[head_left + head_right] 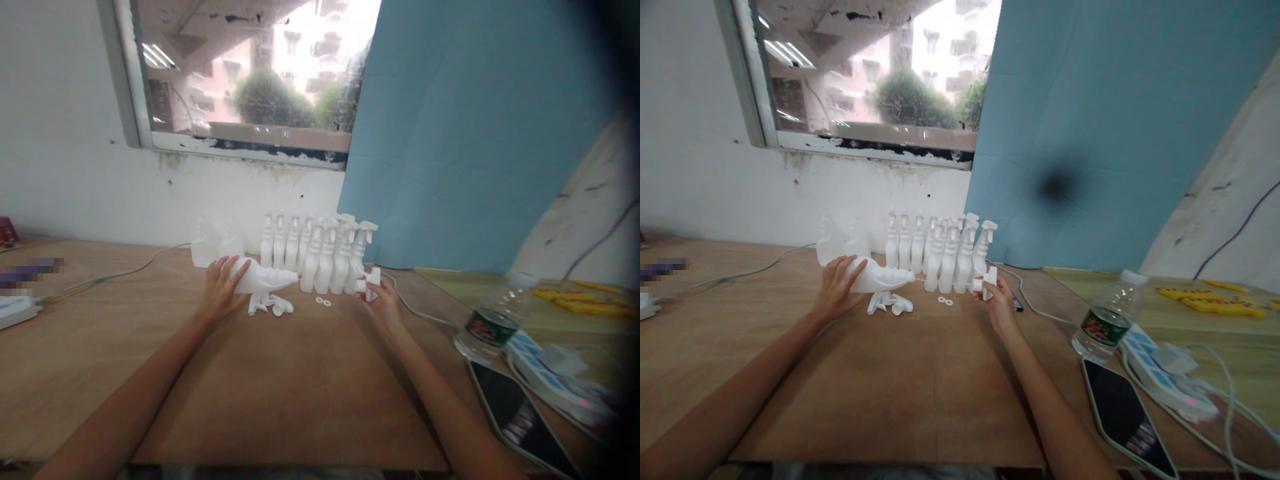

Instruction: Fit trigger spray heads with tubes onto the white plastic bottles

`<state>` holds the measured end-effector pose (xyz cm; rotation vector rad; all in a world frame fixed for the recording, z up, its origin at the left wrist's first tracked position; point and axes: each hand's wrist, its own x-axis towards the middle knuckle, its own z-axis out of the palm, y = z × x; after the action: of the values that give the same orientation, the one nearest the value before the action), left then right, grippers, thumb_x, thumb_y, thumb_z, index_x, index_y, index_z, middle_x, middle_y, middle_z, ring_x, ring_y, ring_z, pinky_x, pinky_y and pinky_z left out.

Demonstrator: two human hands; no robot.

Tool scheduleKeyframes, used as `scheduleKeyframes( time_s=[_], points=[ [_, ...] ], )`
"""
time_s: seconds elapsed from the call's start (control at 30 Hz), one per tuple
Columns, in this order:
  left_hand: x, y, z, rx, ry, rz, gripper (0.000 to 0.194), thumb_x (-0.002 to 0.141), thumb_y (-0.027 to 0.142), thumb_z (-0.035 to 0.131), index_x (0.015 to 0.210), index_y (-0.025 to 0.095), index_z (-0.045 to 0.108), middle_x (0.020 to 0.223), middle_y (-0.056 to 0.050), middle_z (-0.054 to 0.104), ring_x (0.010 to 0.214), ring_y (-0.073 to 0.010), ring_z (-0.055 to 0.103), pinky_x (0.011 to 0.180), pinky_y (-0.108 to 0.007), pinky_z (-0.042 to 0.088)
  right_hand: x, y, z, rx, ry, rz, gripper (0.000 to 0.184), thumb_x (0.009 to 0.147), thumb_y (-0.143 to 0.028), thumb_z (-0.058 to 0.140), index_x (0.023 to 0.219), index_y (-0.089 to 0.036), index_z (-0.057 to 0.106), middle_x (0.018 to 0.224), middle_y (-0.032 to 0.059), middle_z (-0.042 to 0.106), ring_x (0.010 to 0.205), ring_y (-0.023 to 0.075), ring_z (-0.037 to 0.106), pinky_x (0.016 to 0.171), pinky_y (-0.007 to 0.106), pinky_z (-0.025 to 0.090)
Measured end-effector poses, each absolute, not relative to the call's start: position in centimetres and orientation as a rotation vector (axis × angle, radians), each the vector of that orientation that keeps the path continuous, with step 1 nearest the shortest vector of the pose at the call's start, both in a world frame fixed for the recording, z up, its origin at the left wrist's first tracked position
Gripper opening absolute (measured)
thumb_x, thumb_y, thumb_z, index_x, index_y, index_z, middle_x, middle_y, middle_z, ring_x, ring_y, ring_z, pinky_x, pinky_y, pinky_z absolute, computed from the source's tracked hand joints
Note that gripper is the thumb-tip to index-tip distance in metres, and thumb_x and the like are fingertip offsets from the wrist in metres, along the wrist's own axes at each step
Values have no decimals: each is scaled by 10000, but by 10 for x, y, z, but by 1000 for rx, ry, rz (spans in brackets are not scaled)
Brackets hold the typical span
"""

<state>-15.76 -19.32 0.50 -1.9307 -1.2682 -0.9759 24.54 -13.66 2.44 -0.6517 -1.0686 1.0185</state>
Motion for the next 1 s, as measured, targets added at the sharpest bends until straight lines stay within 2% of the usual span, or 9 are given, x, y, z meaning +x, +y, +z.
scheduleKeyframes(
  time_s=[0.23, 0.47, 0.63, 0.73, 0.87, 1.0],
  points=[
    [-157, -191, 2, -1961, -1239, -929, 717, 792, 336, 615, 1453, 264, 344, 1458, -128, 332, 1323, -365, 274, 1093, -555, 152, 248, -134, 23, -659, -1093, 909, 288, 676, -268, 720, 928, -198, 600, 856, 5, 670, 548, 122, 577, 462, 236, 451],
    [-149, -194, 4, -1955, -1220, -906, 717, 771, 281, 614, 1442, 279, 364, 1462, -117, 333, 1318, -362, 278, 1093, -554, 141, 237, -141, 22, -665, -1150, 1008, 295, 668, -268, 722, 920, -201, 584, 885, 9, 665, 615, 146, 604, 501, 251, 472],
    [-126, -202, 7, -2020, -1202, -901, 760, 733, 281, 622, 1445, 265, 358, 1464, -117, 340, 1312, -362, 286, 1092, -550, 140, 218, -151, 17, -658, -1222, 1151, 430, 609, -207, 741, 984, -227, 531, 948, 14, 672, 716, 176, 635, 597, 285, 514],
    [-109, -208, 6, -2092, -1157, -880, 773, 730, 298, 620, 1452, 273, 343, 1470, -107, 344, 1316, -364, 277, 1092, -557, 130, 207, -159, 11, -668, -1307, 1212, 446, 603, -209, 746, 979, -231, 508, 952, 21, 676, 770, 200, 641, 648, 312, 525],
    [-99, -213, 3, -2129, -1164, -882, 787, 700, 253, 626, 1440, 302, 363, 1485, -90, 323, 1321, -370, 267, 1088, -567, 123, 205, -163, 5, -713, -1401, 1210, 488, 605, -233, 772, 1007, -238, 495, 962, 21, 676, 783, 209, 637, 673, 323, 514],
    [-99, -214, 0, -2168, -1155, -870, 801, 696, 267, 634, 1445, 315, 352, 1479, -88, 331, 1312, -374, 272, 1075, -567, 134, 209, -162, 3, -746, -1492, 1159, 537, 606, -212, 795, 1056, -241, 504, 1002, 20, 672, 888, 225, 626, 762, 328, 491]
  ],
)
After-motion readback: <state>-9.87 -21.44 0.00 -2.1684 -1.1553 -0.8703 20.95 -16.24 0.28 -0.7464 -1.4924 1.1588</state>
